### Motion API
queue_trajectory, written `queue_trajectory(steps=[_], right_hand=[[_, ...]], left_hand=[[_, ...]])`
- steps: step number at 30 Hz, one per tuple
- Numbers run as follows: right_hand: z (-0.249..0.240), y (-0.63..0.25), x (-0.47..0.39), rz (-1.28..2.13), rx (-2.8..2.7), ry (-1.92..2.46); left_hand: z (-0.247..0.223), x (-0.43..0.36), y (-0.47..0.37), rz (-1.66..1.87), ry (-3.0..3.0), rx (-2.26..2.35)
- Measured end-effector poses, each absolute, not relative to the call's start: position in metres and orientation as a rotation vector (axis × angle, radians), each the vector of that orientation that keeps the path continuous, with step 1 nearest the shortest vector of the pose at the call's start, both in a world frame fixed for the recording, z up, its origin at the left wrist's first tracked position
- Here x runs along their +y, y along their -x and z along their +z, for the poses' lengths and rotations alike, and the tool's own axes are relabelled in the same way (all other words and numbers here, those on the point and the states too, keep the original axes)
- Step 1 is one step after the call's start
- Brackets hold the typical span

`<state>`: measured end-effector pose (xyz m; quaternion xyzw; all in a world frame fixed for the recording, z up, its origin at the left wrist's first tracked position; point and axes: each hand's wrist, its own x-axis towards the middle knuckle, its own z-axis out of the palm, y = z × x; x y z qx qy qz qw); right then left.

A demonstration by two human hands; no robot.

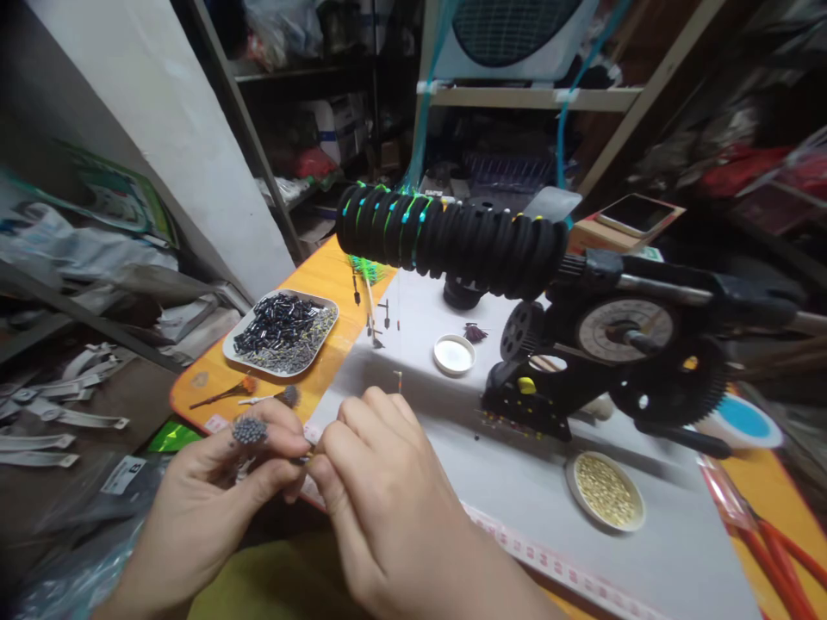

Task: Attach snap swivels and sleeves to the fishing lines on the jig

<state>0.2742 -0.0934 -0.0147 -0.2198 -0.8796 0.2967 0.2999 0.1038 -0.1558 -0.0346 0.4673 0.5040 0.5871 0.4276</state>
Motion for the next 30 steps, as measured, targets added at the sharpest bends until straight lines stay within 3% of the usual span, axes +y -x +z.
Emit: queue_trajectory(steps=[12,25,30], right_hand=[[-0.021,-0.271,-0.092,0.866,-2.273,0.519],[-0.013,-0.27,-0.091,0.712,-2.228,0.482],[-0.017,-0.27,-0.087,0.418,-2.258,0.415]], left_hand=[[-0.048,-0.153,-0.116,1.585,-1.098,1.047],[-0.033,-0.154,-0.124,1.623,-0.729,0.777],[-0.031,-0.16,-0.116,1.53,-0.73,0.739]])
